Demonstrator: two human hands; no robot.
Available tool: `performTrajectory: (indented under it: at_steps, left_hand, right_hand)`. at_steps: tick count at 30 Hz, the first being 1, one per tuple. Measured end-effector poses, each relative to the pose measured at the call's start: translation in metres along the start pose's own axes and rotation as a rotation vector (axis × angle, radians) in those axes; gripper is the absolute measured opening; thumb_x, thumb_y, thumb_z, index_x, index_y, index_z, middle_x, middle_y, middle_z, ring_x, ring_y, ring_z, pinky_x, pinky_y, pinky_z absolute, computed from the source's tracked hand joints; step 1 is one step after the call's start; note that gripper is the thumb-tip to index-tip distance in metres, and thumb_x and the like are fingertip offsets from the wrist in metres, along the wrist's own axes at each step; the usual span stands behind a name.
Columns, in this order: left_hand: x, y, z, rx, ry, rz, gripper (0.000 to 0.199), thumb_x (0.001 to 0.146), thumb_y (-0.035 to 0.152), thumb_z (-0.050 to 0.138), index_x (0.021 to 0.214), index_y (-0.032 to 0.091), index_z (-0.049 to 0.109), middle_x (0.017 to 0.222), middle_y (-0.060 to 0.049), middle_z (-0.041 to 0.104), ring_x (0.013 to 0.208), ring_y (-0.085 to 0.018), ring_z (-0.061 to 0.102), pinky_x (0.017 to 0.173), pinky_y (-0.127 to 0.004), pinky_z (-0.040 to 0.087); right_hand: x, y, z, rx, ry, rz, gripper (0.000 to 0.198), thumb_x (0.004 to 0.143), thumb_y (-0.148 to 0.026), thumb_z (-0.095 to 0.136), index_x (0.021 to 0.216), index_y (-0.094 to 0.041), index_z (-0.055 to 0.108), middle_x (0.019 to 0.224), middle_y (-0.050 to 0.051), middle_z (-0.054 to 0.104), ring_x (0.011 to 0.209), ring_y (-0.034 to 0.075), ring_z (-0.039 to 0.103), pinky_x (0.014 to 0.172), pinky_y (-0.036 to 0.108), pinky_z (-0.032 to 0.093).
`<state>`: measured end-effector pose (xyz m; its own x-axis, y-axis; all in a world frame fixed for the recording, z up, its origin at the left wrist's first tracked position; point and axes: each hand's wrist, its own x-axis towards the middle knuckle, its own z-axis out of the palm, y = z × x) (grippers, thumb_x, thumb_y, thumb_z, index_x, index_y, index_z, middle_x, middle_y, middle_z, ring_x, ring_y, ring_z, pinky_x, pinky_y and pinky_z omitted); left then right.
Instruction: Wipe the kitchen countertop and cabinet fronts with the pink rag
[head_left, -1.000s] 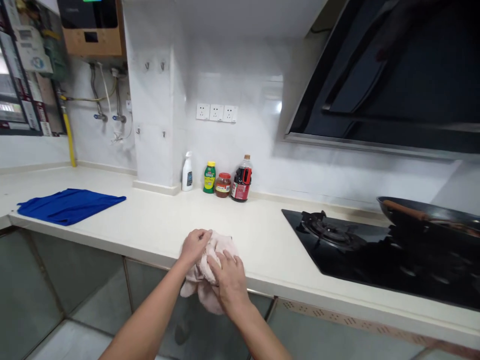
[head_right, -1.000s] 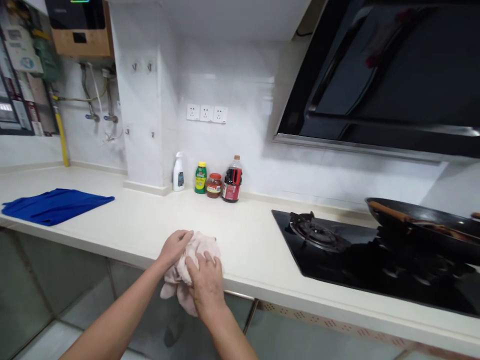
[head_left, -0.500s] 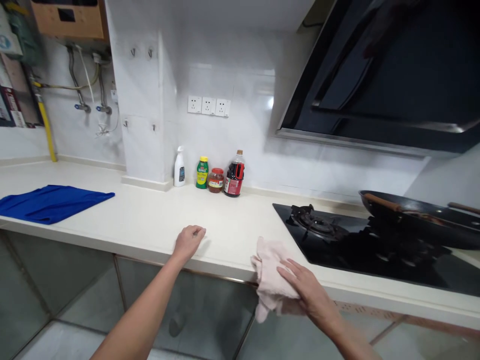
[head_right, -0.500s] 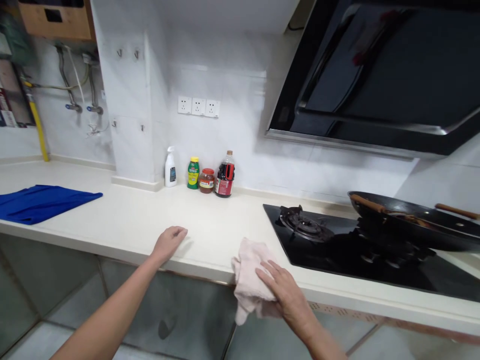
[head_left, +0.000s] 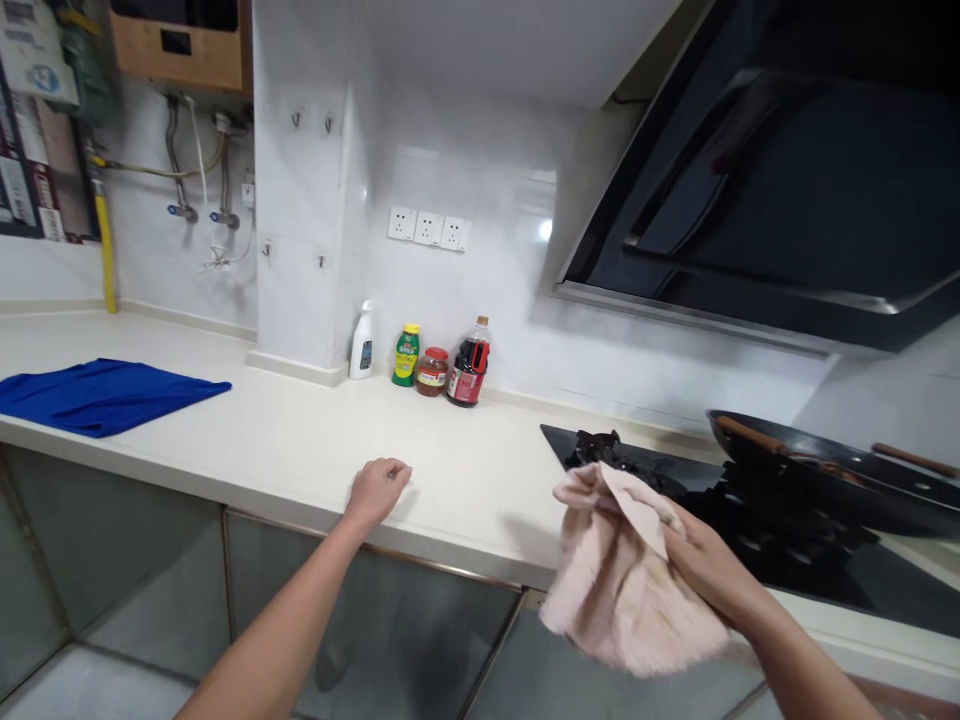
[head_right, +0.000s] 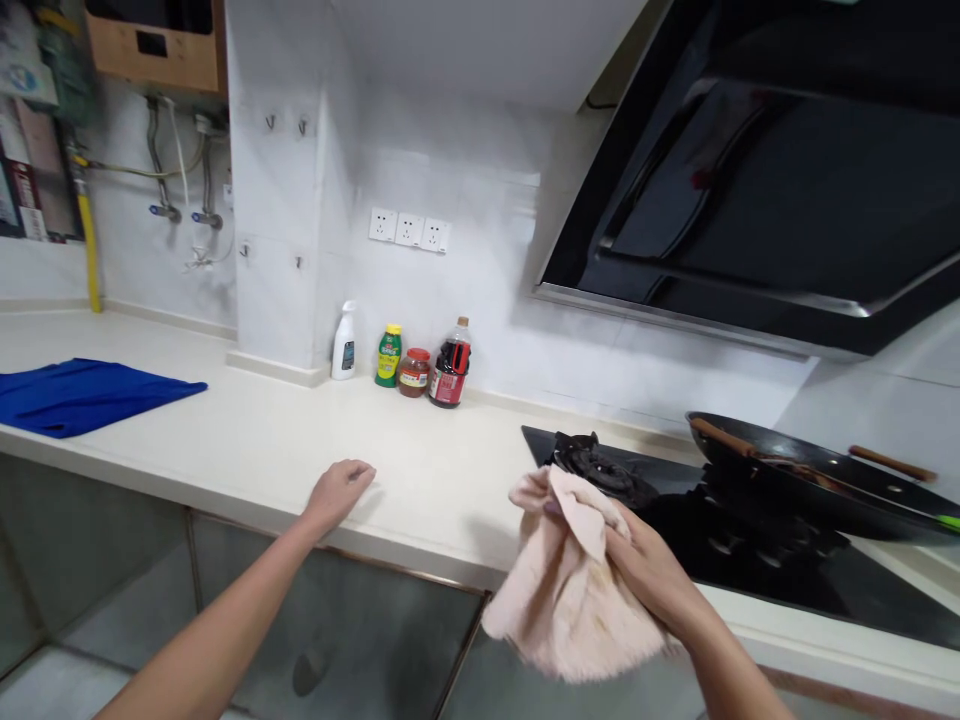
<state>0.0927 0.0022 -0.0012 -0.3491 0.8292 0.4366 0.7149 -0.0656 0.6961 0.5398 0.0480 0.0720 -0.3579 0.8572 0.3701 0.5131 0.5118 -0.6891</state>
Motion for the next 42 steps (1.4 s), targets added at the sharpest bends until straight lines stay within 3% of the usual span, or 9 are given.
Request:
performTrajectory:
  at_steps: [4,7,15,23,27,31,35,39,42]
  left_hand:
    - [0.0,0.001,-0.002,0.011,0.006,0.0,0.025,0.092,0.03,0.052,0.085,0.022,0.075,0.1,-0.005,0.078,0.099,-0.02,0.068,0.088,-0.028,0.047]
    - [0.0,0.001,-0.002,0.027,-0.002,0.002,0.025,0.092,0.029,0.052,0.085,0.022,0.075,0.1,-0.005,0.078,0.098,-0.02,0.068,0.088,-0.029,0.047]
    - [-0.007,0.009,0.004,0.124,-0.026,0.027,0.019,0.091,0.032,0.058,0.089,0.026,0.076,0.102,-0.003,0.078,0.106,-0.026,0.063,0.094,-0.038,0.041]
    - [-0.017,0.014,0.001,0.141,-0.057,0.086,0.016,0.093,0.031,0.058,0.096,0.025,0.072,0.107,-0.004,0.074,0.109,-0.024,0.062,0.095,-0.04,0.041]
    - [-0.022,0.018,0.003,0.197,0.008,0.163,0.015,0.095,0.029,0.057,0.099,0.024,0.07,0.106,-0.005,0.071,0.107,-0.025,0.062,0.096,-0.045,0.042]
    - [-0.025,0.018,0.009,0.239,0.134,0.282,0.013,0.094,0.028,0.06,0.101,0.023,0.069,0.109,-0.007,0.069,0.109,-0.027,0.061,0.096,-0.048,0.043]
    - [-0.025,0.011,0.016,0.211,0.225,0.319,0.012,0.094,0.029,0.061,0.102,0.025,0.068,0.111,-0.008,0.067,0.109,-0.027,0.061,0.094,-0.049,0.045]
    - [-0.025,0.003,0.021,0.231,0.314,0.311,0.016,0.095,0.03,0.058,0.107,0.025,0.068,0.125,-0.011,0.062,0.122,-0.03,0.055,0.099,-0.053,0.044]
    - [-0.024,0.001,0.02,0.273,0.353,0.296,0.024,0.096,0.031,0.056,0.117,0.025,0.066,0.139,-0.014,0.053,0.133,-0.033,0.048,0.102,-0.057,0.044]
  right_hand:
    - [0.027,0.034,0.035,-0.38,0.091,0.169,0.065,0.09,-0.055,0.045,0.14,-0.016,0.056,0.136,0.019,0.062,0.124,0.036,0.059,0.102,0.053,0.049]
    - [0.023,0.062,0.063,-0.707,0.103,0.183,0.061,0.093,-0.053,0.04,0.141,-0.018,0.056,0.137,0.019,0.058,0.122,0.039,0.057,0.099,0.06,0.047]
    - [0.019,0.073,0.106,-0.857,-0.019,0.067,0.068,0.095,-0.07,0.036,0.156,-0.042,0.037,0.145,0.014,0.051,0.125,0.04,0.053,0.098,0.063,0.043]
    - [0.125,0.072,0.137,-0.92,0.019,0.257,0.066,0.097,-0.059,0.036,0.153,-0.026,0.043,0.158,0.015,0.037,0.139,0.04,0.039,0.107,0.059,0.035]
    - [0.191,0.064,0.157,-0.886,-0.017,0.371,0.061,0.099,-0.053,0.034,0.15,-0.022,0.044,0.149,0.017,0.045,0.134,0.039,0.044,0.106,0.058,0.035]
    - [0.25,0.046,0.195,-0.856,-0.046,0.373,0.062,0.1,-0.05,0.028,0.15,-0.015,0.042,0.144,0.023,0.048,0.133,0.04,0.045,0.105,0.057,0.034]
    - [0.291,0.0,0.257,-0.807,-0.133,0.289,0.068,0.1,-0.053,0.026,0.156,-0.015,0.034,0.149,0.024,0.044,0.135,0.04,0.043,0.106,0.056,0.032]
    - [0.298,-0.064,0.321,-0.735,-0.272,0.072,0.07,0.099,-0.059,0.028,0.16,-0.023,0.03,0.161,0.018,0.032,0.143,0.039,0.034,0.111,0.056,0.026]
    - [0.275,-0.104,0.347,-0.68,-0.393,-0.133,0.066,0.099,-0.063,0.028,0.159,-0.035,0.032,0.166,0.011,0.025,0.145,0.037,0.03,0.113,0.056,0.024]
